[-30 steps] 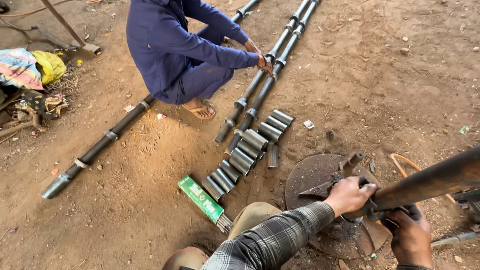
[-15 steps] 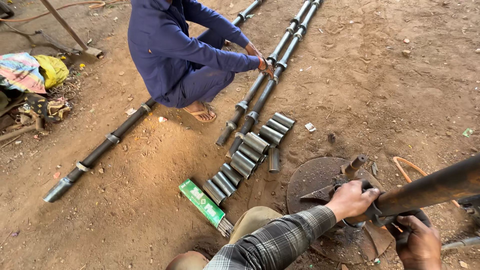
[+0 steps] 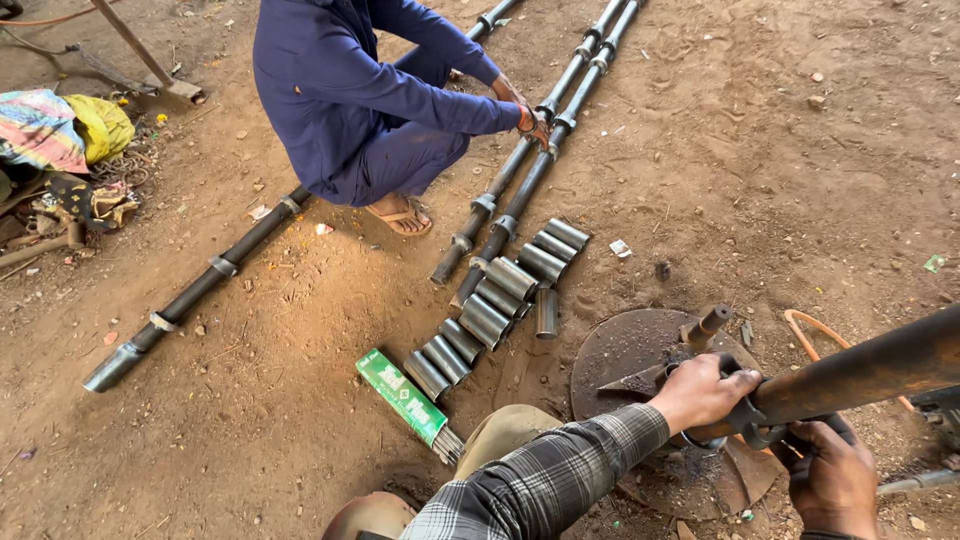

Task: The person welds metal pipe sections together using a welding torch. They hold the pipe steady with one hand while applying the torch with the other, creating sparks. Another person in the background also works on similar pipe sections.

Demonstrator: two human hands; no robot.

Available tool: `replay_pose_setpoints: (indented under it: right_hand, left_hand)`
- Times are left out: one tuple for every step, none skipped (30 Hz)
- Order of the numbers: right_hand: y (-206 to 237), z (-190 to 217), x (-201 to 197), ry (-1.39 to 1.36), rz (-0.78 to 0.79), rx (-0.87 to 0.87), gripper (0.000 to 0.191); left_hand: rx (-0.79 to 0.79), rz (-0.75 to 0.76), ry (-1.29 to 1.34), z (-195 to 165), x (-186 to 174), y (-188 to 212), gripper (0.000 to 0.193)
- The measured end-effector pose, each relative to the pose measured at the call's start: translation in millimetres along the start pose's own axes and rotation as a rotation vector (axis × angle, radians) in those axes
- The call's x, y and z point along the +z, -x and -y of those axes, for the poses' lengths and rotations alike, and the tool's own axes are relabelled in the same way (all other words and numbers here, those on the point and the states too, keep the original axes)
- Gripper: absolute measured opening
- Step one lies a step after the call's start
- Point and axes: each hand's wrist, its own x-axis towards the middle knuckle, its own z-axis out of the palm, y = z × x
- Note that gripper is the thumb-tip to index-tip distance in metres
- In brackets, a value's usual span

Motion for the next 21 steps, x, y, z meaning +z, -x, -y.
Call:
replay_pose_setpoints:
  right_hand:
    - [-0.4, -1.4, -1.2, 0.003, -0.016, 0.004, 0.026]
    - [-2.4, -2.2, -2.7, 0.003, -0.031, 0.005, 0.025]
    - [-5.2, -3.2, -4.0, 0.014, -0.014, 0.008, 0.026]
    - [-8.3, -5.2, -4.1, 0.015, 0.001, 0.009, 0.027]
    - [-11.0, -7.9, -3.7, 0.007, 0.011, 0.011, 0.029]
    - [-12.7, -9.3, -4.9, 0.012, 0.025, -0.001, 0.024]
    - [-14.1, -10.8, -5.6, 0.017, 0.041, -0.009, 0.019]
    - [-15.8, -14.2, -2.7, 0.02, 0.066, -0.017, 0.015]
    - [-17.1, -17.2, 0.5, 0.024, 0.053, 0.008, 0.021]
    - [-17.9, -17.3, 1.3, 0.033, 0.04, 0.035, 0.026]
    - [-17.6, -16.8, 1.2, 0.057, 0.025, 0.063, 0.033]
    - [-16.9, -16.3, 1.5, 0.063, 0.018, 0.081, 0.031]
    - [-16.8, -15.1, 1.9, 0.068, 0.01, 0.094, 0.029]
    - [-16.1, -13.6, 1.8, 0.073, 0.001, 0.104, 0.028]
    - [-16.0, -11.5, 1.3, 0.066, -0.002, 0.097, 0.027]
    - [-14.8, -11.0, 1.8, 0.061, -0.005, 0.094, 0.027]
    - [-13.1, -9.9, 1.0, 0.062, -0.01, 0.099, 0.026]
    - [-10.5, -9.0, -0.4, 0.045, 0.019, 0.072, 0.026]
    - [-8.3, -8.9, -0.2, 0.03, 0.051, 0.048, 0.025]
    - [-5.3, -8.2, -0.8, 0.018, 0.086, 0.027, 0.025]
    - [-2.4, -7.3, -0.5, 0.018, 0.076, 0.016, 0.025]
  left_hand:
    - [-0.005, -0.005, 0.017, 0.7, -0.1, -0.1, 0.049]
    - [-0.007, -0.01, 0.033, 1.1, -0.5, 0.0, 0.05]
    - [-0.005, -0.013, 0.043, 0.9, -1.0, -0.1, 0.05]
    - [0.016, -0.01, 0.07, 0.7, -2.0, -0.3, 0.049]
    - [0.036, 0.0, 0.089, 0.7, -3.8, 0.1, 0.048]
    - [0.049, 0.013, 0.108, 0.9, -5.0, 1.2, 0.047]
    - [0.032, 0.025, 0.08, 0.4, -5.3, 1.4, 0.046]
    - [0.014, 0.027, 0.048, -0.2, -5.9, 0.5, 0.045]
    - [-0.006, 0.026, 0.015, 0.5, -7.9, 0.2, 0.044]
    - [-0.034, 0.04, 0.073, 1.5, -10.1, 0.1, 0.042]
    - [-0.063, 0.053, 0.146, 2.1, -10.0, 0.0, 0.04]
    - [-0.092, 0.067, 0.231, 2.5, -8.7, 0.2, 0.038]
    - [-0.089, 0.075, 0.25, 3.1, -7.8, -0.3, 0.038]
    - [-0.085, 0.083, 0.268, 4.0, -7.6, -0.4, 0.038]
    - [-0.082, 0.089, 0.291, 4.7, -6.4, -1.0, 0.037]
    - [-0.049, 0.059, 0.229, 5.4, -5.2, -1.1, 0.038]
    - [-0.026, 0.029, 0.172, 6.5, -4.3, -1.2, 0.039]
    - [-0.01, -0.003, 0.12, 8.0, -2.0, -0.2, 0.04]
    - [0.044, -0.022, 0.115, 9.6, 0.1, 0.3, 0.04]
    - [0.094, -0.045, 0.112, 11.3, 2.7, 1.1, 0.041]
    - [0.144, -0.071, 0.106, 13.6, 3.9, 1.0, 0.041]
